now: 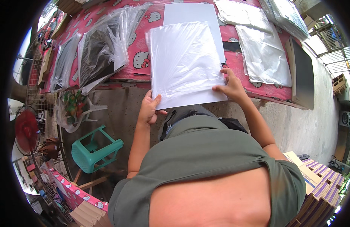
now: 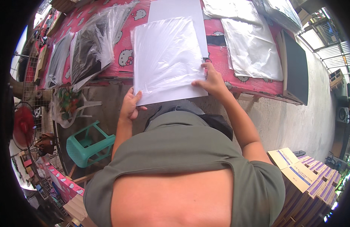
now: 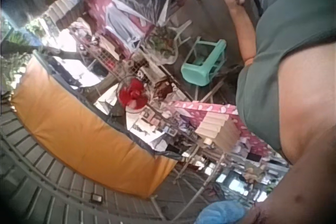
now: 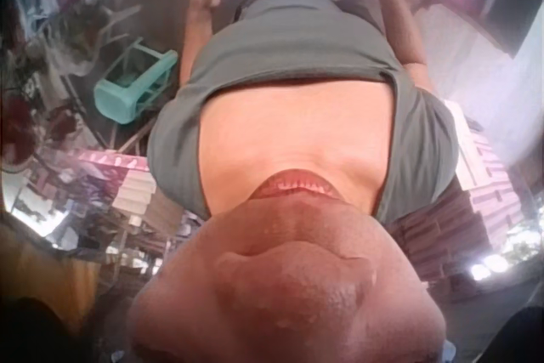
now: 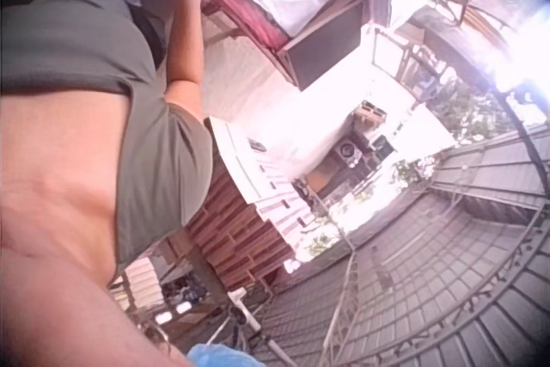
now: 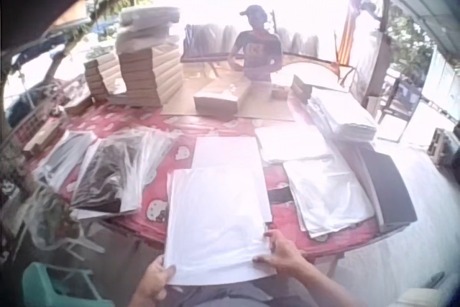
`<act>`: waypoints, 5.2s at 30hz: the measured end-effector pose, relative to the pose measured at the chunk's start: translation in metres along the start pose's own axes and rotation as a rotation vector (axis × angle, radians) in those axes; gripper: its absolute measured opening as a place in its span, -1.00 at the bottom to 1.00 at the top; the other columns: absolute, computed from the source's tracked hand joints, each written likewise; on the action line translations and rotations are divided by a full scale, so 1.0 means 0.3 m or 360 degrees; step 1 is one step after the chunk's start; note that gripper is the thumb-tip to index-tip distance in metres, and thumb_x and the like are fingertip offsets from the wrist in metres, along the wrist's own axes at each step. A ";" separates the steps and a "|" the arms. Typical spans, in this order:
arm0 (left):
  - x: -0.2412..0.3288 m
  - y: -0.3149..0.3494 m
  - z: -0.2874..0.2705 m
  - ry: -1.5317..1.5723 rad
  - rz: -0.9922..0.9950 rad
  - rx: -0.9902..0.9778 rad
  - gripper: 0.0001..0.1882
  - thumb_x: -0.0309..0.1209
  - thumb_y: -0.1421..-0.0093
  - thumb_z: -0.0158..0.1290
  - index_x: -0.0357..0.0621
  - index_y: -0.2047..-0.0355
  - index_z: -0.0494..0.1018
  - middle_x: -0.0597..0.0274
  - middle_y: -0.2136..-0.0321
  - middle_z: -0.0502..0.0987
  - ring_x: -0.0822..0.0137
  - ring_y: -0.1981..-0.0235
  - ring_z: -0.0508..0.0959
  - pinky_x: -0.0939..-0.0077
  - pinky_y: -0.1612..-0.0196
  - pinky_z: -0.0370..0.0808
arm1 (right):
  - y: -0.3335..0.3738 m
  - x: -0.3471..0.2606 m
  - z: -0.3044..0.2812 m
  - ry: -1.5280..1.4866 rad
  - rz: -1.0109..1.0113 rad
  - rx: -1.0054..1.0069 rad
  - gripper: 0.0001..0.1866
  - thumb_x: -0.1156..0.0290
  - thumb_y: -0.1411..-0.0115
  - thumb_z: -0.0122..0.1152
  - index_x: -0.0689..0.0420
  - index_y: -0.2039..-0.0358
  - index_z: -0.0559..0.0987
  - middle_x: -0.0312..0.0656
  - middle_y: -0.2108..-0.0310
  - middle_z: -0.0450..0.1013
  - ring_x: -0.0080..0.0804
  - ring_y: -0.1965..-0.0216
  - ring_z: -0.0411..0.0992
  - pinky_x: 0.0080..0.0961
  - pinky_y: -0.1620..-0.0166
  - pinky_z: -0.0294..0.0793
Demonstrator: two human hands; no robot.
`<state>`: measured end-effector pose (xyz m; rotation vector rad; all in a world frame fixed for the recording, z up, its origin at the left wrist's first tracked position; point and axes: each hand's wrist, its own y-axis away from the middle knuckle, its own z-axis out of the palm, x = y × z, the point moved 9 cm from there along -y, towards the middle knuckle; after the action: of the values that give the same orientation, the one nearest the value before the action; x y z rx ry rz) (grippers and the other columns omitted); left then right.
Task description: The person places black rectangular boards into plastic sleeves one at a time and stacks the packaged boards on the table.
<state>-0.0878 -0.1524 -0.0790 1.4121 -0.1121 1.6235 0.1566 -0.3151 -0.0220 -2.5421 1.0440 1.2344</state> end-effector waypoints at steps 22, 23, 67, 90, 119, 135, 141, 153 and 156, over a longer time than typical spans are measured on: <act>-0.085 0.098 0.014 0.0689 0.0084 0.0306 -0.69 -0.40 -0.11 -0.02 -0.06 0.22 0.09 0.12 0.33 0.38 0.27 0.40 0.48 0.33 0.45 0.53 | 0.242 0.066 -0.154 -0.0613 0.0076 -0.0270 -0.38 0.28 -0.02 0.15 0.17 -0.05 0.16 -0.13 0.37 0.38 -0.51 0.42 0.37 -0.58 0.49 0.36; -0.075 0.092 0.030 0.0718 0.0106 0.0317 -0.68 -0.39 -0.11 -0.01 -0.05 0.21 0.10 0.14 0.33 0.38 0.29 0.40 0.48 0.34 0.46 0.53 | 0.211 0.149 -0.162 -0.0872 0.0199 0.0177 -0.37 0.27 -0.02 0.16 0.19 -0.06 0.14 -0.10 0.29 0.36 -0.53 0.35 0.37 -0.61 0.45 0.37; 0.586 -0.124 -1.210 -0.1020 -0.0176 0.2650 -0.19 -0.09 0.10 0.00 -0.42 -0.04 0.04 -0.21 -0.12 -0.07 -0.09 -0.10 0.09 -0.18 -0.05 0.00 | 0.009 -0.042 0.048 -0.0526 -0.0025 -0.0173 -0.83 0.41 -0.07 0.09 0.18 0.31 0.48 -0.38 0.57 0.40 -0.71 0.59 0.30 -0.74 0.52 0.30; 0.450 -0.267 -0.324 -0.0019 0.0984 0.1156 -0.71 -0.39 -0.04 0.01 -0.08 0.19 0.28 0.23 0.29 0.37 0.39 0.28 0.37 0.51 0.36 0.36 | -0.050 0.303 -0.291 0.0228 -0.0441 0.0321 -0.80 0.55 0.07 0.01 0.16 0.40 0.56 -0.04 0.46 0.46 -0.19 0.40 0.44 -0.44 0.26 0.40; 0.394 0.007 0.745 -0.0834 0.1417 -0.0501 -0.42 -0.46 0.11 0.20 -0.22 0.04 0.26 0.14 0.22 0.44 0.33 0.19 0.43 0.53 0.10 0.34 | 0.006 -0.455 -0.253 -0.0369 -0.1217 -0.0161 -0.82 0.54 0.08 0.11 0.21 0.37 0.47 -0.34 0.58 0.41 -0.57 0.48 0.36 -0.66 0.32 0.34; 0.442 -0.006 0.467 0.0607 0.0529 -0.0451 -0.81 -0.41 -0.08 0.04 -0.16 0.31 0.32 0.43 0.69 0.34 0.62 0.69 0.32 0.75 0.69 0.25 | -0.106 -0.417 -0.191 -0.0937 -0.0691 0.0180 -0.85 0.42 -0.08 0.11 0.26 0.42 0.50 -0.34 0.63 0.39 -0.65 0.59 0.31 -0.68 0.48 0.30; 0.415 -0.049 0.403 0.0667 0.0437 -0.0355 -0.73 -0.42 -0.02 0.10 -0.24 0.24 0.41 0.22 0.46 0.50 0.47 0.37 0.48 0.63 0.38 0.46 | -0.089 -0.430 -0.144 -0.1234 -0.0563 0.0142 -0.88 0.43 -0.11 0.07 0.22 0.46 0.47 -0.43 0.65 0.31 -0.73 0.65 0.17 -0.75 0.56 0.17; 0.425 -0.026 0.367 0.0965 0.0767 0.0098 -0.84 -0.39 -0.13 -0.03 -0.24 0.37 0.43 0.27 0.69 0.43 0.55 0.76 0.37 0.72 0.71 0.34 | -0.039 -0.471 -0.179 -0.0461 -0.0674 0.0850 -0.81 0.38 -0.03 0.18 0.24 0.58 0.45 -0.32 0.82 0.17 -0.68 0.73 0.05 -0.67 0.66 0.08; 0.406 -0.051 0.360 0.0917 0.0817 0.0060 -0.82 -0.32 -0.11 0.00 -0.20 0.45 0.42 0.40 0.79 0.30 0.61 0.87 0.20 0.73 0.82 0.15 | -0.038 -0.463 -0.182 -0.0357 -0.0740 0.0943 -0.85 0.42 -0.04 0.16 0.22 0.56 0.45 -0.29 0.82 0.20 -0.69 0.74 0.06 -0.68 0.66 0.11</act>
<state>0.0146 -0.1396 0.0477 0.9284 -0.1121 2.4097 0.1397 -0.2543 0.1137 -1.9758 0.5969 0.8854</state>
